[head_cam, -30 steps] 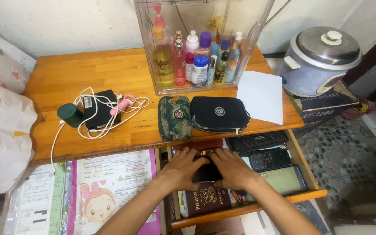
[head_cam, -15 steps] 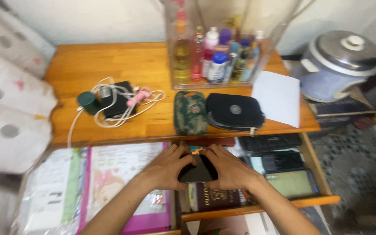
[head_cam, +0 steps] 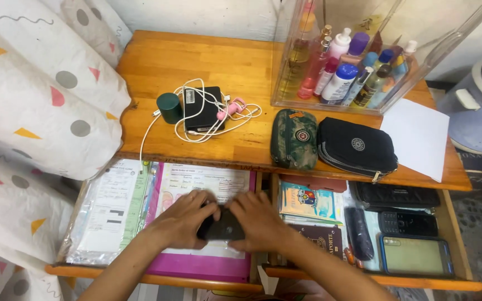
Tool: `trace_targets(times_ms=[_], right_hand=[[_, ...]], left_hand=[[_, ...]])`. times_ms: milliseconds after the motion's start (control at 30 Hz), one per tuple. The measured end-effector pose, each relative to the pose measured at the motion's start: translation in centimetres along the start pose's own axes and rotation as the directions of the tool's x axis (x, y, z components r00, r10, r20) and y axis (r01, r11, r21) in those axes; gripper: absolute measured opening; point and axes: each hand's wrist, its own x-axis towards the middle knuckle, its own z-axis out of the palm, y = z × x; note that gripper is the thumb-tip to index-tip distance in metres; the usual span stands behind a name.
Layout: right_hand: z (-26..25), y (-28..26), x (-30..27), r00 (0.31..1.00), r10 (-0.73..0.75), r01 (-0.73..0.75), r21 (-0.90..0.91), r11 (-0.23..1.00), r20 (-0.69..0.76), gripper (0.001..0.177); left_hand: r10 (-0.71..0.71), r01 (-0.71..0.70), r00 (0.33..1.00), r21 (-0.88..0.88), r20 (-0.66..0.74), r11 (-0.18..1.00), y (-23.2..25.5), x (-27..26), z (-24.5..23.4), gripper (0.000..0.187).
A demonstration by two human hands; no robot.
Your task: Organize personal care items, cosmetics, and documents on a desk and in a drawer.
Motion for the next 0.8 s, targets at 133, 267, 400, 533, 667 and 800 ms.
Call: trace_targets(times_ms=[133, 267, 400, 533, 667, 800], right_hand=[[1.0, -0.4, -0.5, 0.994, 0.034, -0.036, 0.023, 0.999, 0.108, 0.084], [0.8, 1.0, -1.8, 0.999, -0.051, 0.051, -0.002, 0.999, 0.02, 0.074], [-1.2, 4.2, -4.6, 0.996, 0.084, -0.085, 0.073, 0.994, 0.011, 0.039], [-2.7, 8.3, -9.6, 0.929, 0.366, -0.367, 0.001, 0.93, 0.054, 0.036], [-6.3, 8.4, -12.4, 0.898, 0.439, -0.437, -0.076, 0.896, 0.023, 0.044], [-8.5, 7.0, -13.2, 0.622, 0.687, -0.712, -0.094, 0.696, 0.376, 0.046]], left_hand=[[-0.02, 0.016, 0.995, 0.047, 0.098, 0.999, 0.2, 0.2, 0.4, 0.062], [0.018, -0.018, 1.0, -0.015, -0.007, 1.0, 1.0, 2.0, 1.0, 0.043], [0.293, -0.295, 0.914, 0.036, -0.28, 0.955, 2.4, 5.3, 2.5, 0.033], [0.291, -0.294, 0.929, 0.021, -0.23, 0.956, 6.7, 8.6, 3.9, 0.022], [0.38, -0.369, 0.911, 0.092, -0.16, 0.925, 9.5, 11.4, 6.9, 0.042], [0.428, -0.413, 0.902, 0.179, -0.052, 0.893, 11.4, 12.4, 8.2, 0.053]])
